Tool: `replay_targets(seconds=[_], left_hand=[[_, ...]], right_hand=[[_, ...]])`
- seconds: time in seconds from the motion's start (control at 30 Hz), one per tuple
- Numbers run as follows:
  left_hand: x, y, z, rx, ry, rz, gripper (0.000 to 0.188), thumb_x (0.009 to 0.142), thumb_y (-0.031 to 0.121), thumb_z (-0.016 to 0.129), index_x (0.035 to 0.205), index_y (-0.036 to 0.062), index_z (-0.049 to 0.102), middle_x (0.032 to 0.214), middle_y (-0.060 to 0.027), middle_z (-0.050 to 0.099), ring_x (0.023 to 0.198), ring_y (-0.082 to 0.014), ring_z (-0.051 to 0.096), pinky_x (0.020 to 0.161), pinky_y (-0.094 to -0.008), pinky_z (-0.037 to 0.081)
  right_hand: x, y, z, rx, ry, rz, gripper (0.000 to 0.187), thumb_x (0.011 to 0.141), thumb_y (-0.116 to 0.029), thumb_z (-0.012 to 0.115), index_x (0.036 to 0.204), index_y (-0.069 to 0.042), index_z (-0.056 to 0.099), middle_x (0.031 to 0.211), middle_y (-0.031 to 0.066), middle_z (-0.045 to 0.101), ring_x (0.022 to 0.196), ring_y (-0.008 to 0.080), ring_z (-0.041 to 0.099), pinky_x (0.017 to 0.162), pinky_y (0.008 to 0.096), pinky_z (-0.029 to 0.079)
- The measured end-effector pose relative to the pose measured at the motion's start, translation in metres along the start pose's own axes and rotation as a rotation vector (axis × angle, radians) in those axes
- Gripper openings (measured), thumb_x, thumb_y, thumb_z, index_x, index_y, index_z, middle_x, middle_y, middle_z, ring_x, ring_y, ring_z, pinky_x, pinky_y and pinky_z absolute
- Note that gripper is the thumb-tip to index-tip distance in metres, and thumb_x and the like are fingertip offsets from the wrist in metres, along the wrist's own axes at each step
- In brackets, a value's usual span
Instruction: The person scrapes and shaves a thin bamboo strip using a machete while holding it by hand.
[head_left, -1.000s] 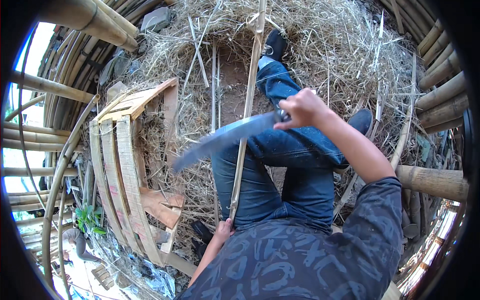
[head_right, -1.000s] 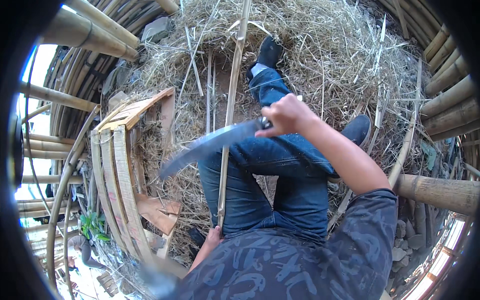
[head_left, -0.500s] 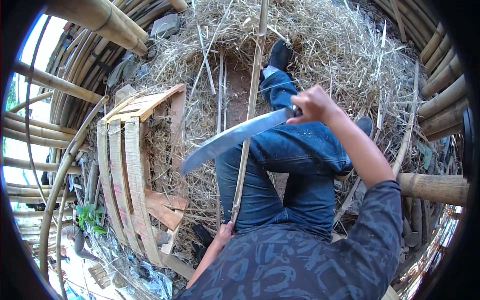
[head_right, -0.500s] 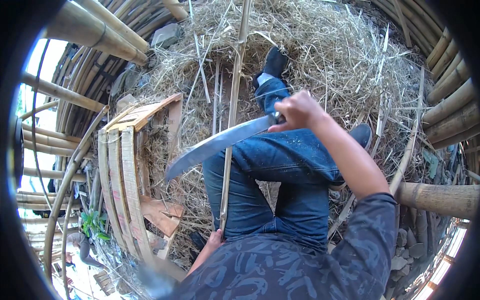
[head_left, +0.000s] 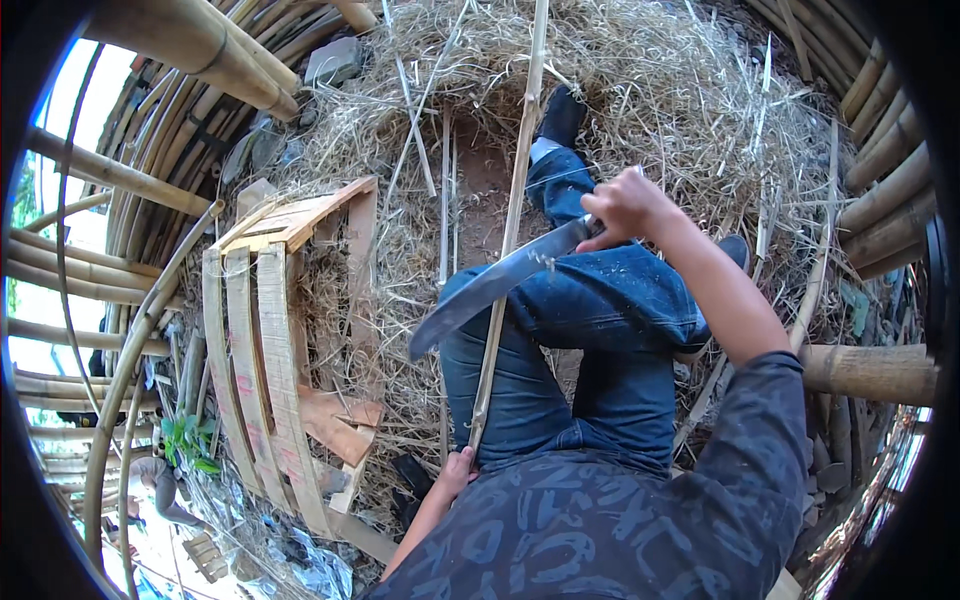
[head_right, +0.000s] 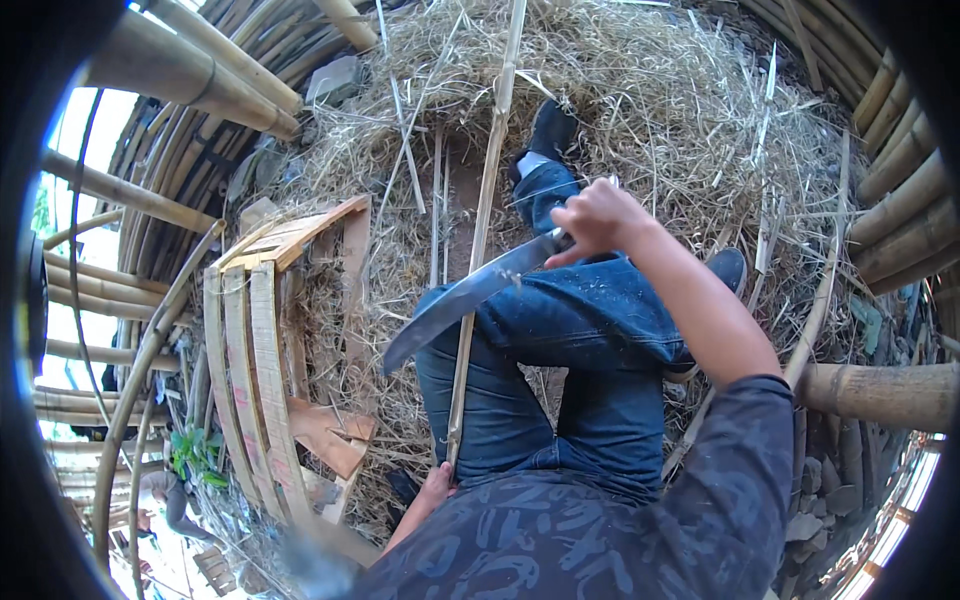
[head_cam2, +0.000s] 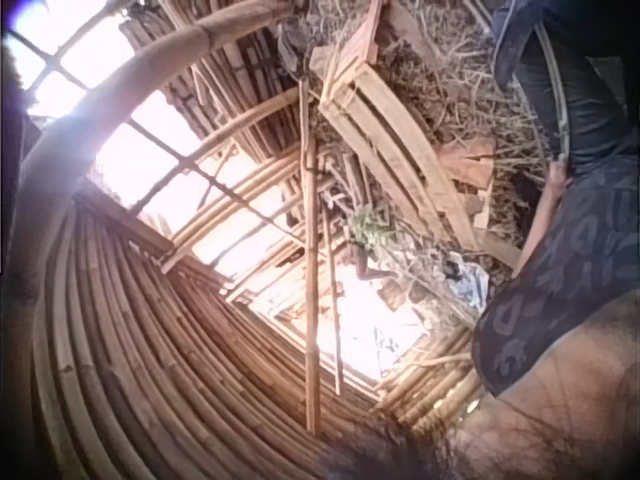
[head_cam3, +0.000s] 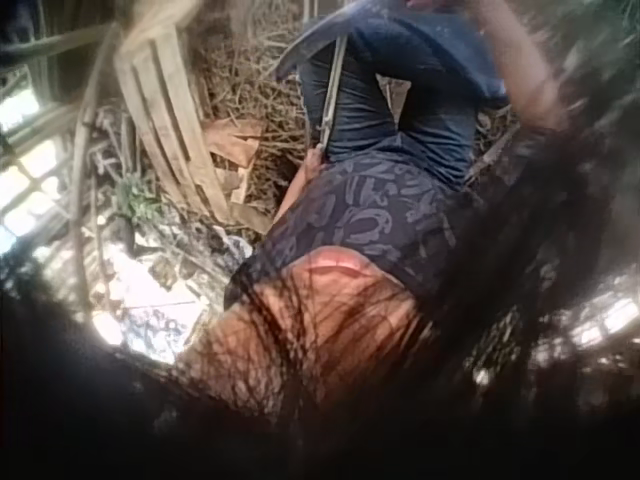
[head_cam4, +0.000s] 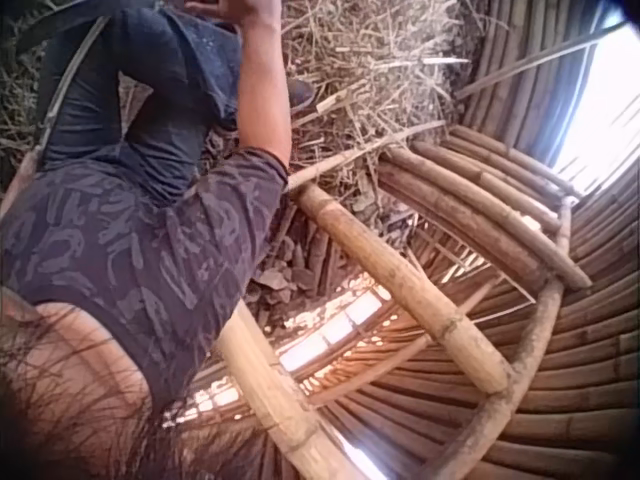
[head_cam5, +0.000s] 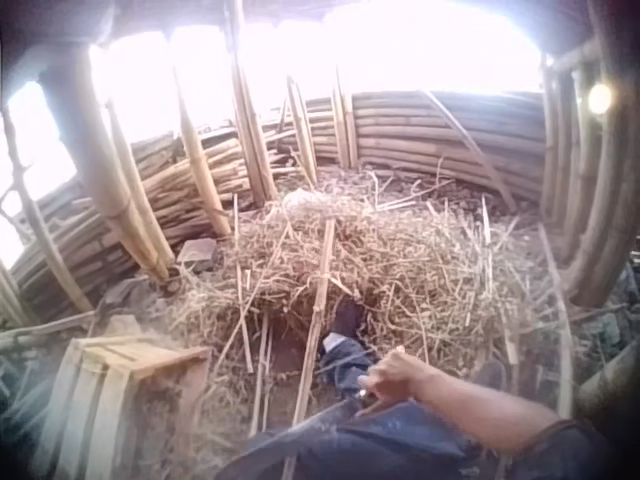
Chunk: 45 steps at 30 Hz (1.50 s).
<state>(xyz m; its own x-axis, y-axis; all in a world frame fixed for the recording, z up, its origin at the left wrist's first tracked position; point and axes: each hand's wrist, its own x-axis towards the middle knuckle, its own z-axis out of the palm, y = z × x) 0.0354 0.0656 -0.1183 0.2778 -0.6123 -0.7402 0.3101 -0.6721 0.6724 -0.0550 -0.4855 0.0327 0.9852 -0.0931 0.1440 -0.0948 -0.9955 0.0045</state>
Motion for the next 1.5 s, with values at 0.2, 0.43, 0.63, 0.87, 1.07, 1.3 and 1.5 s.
replay_targets(seconds=[0.2,0.43,0.63,0.87,1.07,1.3,1.5], left_hand=[[-0.009,0.023,0.010,0.077,0.008,0.088,0.071,0.095,0.059,0.036,0.048,0.0072,0.045,0.046,-0.0001,0.042,0.043,-0.0115,0.037,0.044,-0.0290,0.030],[-0.004,0.010,0.002,0.014,-0.024,-0.006,0.064,0.095,0.060,0.037,0.055,0.0096,0.047,0.050,0.0009,0.042,0.045,-0.0106,0.038,0.045,-0.0281,0.030],[-0.009,0.010,-0.011,-0.074,-0.037,-0.264,0.066,0.094,0.063,0.032,0.059,0.0109,0.052,0.049,0.0035,0.038,0.044,-0.0103,0.032,0.044,-0.0262,0.026],[-0.036,0.049,-0.003,0.023,0.010,-0.223,0.066,0.095,0.060,0.033,0.064,0.0080,0.059,0.049,0.0038,0.043,0.044,-0.0104,0.039,0.046,-0.0271,0.030],[-0.033,0.043,-0.003,0.129,0.063,-0.092,0.059,0.094,0.059,0.037,0.060,0.0132,0.050,0.048,0.0040,0.040,0.043,-0.0101,0.035,0.044,-0.0258,0.026],[-0.013,0.041,-0.017,-0.360,-0.141,-0.517,0.048,0.094,0.060,0.039,0.069,0.0205,0.048,0.048,0.0053,0.035,0.041,-0.0089,0.029,0.041,-0.0232,0.021],[-0.007,0.054,-0.013,-0.307,-0.123,-0.508,0.058,0.093,0.064,0.036,0.058,0.0184,0.043,0.044,0.0054,0.032,0.039,-0.0089,0.027,0.039,-0.0236,0.018]], right_hand=[[-0.031,0.077,0.026,0.186,0.238,0.847,0.065,0.082,-0.067,0.054,0.076,-0.003,0.066,0.064,0.0189,0.064,0.064,0.0344,0.066,0.060,0.0417,0.052],[-0.086,-0.011,-0.002,0.458,0.415,0.885,0.063,0.086,-0.063,0.054,0.073,-0.002,0.065,0.055,0.0171,0.059,0.053,0.0333,0.060,0.050,0.0434,0.045],[-0.149,-0.138,0.032,1.201,0.381,1.066,0.048,0.087,-0.048,0.063,0.073,-0.002,0.060,0.051,0.0025,0.054,0.044,0.0086,0.055,0.041,0.0233,0.042],[-0.144,-0.161,0.027,1.207,0.467,1.113,0.043,0.086,-0.041,0.067,0.069,-0.002,0.058,0.054,0.0012,0.056,0.046,0.0074,0.053,0.043,0.0232,0.041],[-0.109,-0.151,0.015,1.009,0.493,0.905,0.049,0.083,-0.041,0.069,0.065,0.002,0.054,0.051,0.0119,0.051,0.048,0.0150,0.051,0.047,0.0330,0.036],[-0.064,-0.130,0.007,0.681,0.466,0.899,0.056,0.080,-0.053,0.068,0.068,0.002,0.060,0.060,0.0217,0.058,0.061,0.0383,0.061,0.053,0.0428,0.043],[-0.065,-0.109,0.009,0.717,0.458,1.110,0.064,0.083,-0.058,0.060,0.062,0.002,0.055,0.055,0.0205,0.054,0.059,0.0411,0.057,0.052,0.0452,0.042]])
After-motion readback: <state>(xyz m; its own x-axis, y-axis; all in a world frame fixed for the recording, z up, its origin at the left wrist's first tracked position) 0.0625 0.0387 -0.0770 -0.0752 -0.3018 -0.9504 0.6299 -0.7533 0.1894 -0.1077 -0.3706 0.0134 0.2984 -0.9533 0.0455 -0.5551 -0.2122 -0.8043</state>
